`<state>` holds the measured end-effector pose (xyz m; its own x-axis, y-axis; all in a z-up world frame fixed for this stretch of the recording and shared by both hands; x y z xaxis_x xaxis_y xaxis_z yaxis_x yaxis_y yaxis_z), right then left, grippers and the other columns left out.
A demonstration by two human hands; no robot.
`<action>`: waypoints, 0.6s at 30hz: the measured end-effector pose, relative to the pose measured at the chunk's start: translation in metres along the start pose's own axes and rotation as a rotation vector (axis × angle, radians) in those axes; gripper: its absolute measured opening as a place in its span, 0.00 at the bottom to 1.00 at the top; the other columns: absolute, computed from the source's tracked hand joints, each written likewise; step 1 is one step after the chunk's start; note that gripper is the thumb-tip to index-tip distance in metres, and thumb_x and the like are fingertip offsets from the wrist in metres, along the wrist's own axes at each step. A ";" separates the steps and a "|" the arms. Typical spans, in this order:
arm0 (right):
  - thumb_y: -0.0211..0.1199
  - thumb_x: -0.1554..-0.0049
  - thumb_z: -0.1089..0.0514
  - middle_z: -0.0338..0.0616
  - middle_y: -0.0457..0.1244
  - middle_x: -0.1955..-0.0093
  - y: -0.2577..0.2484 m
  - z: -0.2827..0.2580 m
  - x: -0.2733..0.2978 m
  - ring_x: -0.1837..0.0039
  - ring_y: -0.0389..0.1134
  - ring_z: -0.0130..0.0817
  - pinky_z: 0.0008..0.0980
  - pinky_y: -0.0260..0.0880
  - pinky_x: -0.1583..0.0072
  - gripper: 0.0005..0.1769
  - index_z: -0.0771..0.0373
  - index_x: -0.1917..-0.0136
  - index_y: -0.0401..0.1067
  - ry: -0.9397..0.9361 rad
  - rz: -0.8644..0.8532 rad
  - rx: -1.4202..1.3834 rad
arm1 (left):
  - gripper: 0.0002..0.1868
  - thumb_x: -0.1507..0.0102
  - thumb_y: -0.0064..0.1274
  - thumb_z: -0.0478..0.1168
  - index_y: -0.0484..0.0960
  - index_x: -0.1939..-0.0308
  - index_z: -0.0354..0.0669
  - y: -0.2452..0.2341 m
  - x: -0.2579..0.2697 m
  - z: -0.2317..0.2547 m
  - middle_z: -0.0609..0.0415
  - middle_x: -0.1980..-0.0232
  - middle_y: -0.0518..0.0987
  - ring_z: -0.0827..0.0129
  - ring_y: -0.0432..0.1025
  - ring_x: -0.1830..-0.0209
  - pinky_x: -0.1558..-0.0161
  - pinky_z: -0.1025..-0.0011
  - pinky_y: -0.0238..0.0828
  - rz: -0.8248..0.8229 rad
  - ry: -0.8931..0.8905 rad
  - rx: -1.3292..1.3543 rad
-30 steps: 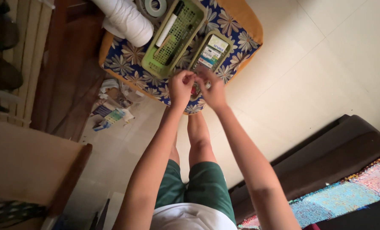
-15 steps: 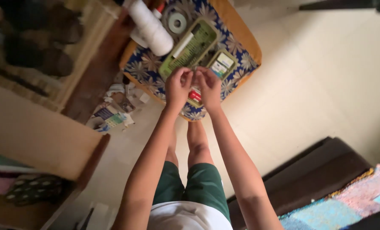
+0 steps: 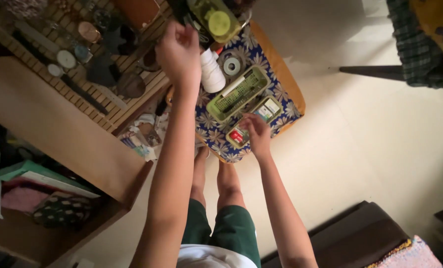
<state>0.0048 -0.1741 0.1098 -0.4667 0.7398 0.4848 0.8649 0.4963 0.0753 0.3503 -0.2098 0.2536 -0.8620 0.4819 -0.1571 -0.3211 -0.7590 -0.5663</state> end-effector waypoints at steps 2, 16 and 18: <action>0.52 0.34 0.65 0.45 0.69 0.53 0.000 0.028 0.010 0.49 0.71 0.29 0.29 0.73 0.43 0.14 0.74 0.38 0.70 0.037 0.007 -0.003 | 0.14 0.34 0.59 0.39 0.73 0.71 0.42 0.006 -0.002 -0.012 0.56 0.75 0.80 0.72 0.77 0.77 0.71 0.72 0.73 -0.004 0.017 -0.043; 0.63 0.48 0.62 0.52 0.65 0.49 -0.060 0.101 0.072 0.42 0.63 0.53 0.49 0.64 0.40 0.14 0.61 0.46 0.74 -0.106 0.298 1.149 | 0.07 0.30 0.54 0.38 0.76 0.62 0.44 0.045 0.201 0.012 0.52 0.64 0.77 0.56 0.74 0.67 0.65 0.59 0.71 -0.491 0.570 -0.044; 0.61 0.46 0.60 0.52 0.64 0.40 -0.035 0.108 0.064 0.36 0.61 0.50 0.48 0.59 0.34 0.16 0.62 0.44 0.72 -0.275 0.118 1.154 | 0.08 0.28 0.53 0.40 0.75 0.60 0.42 0.101 0.271 -0.074 0.48 0.63 0.78 0.55 0.75 0.70 0.68 0.59 0.73 -0.926 0.346 -0.213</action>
<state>-0.0755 -0.0953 0.0443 -0.5413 0.8108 0.2224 0.2933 0.4300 -0.8539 0.1136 -0.1238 0.0944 -0.1371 0.9678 0.2111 -0.7004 0.0560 -0.7116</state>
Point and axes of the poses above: each hand's wrist, its own x-axis away from the middle knuckle, its own y-axis out of the palm, z = x × y, the point moved 10 cm from there along -x, towards the middle knuckle
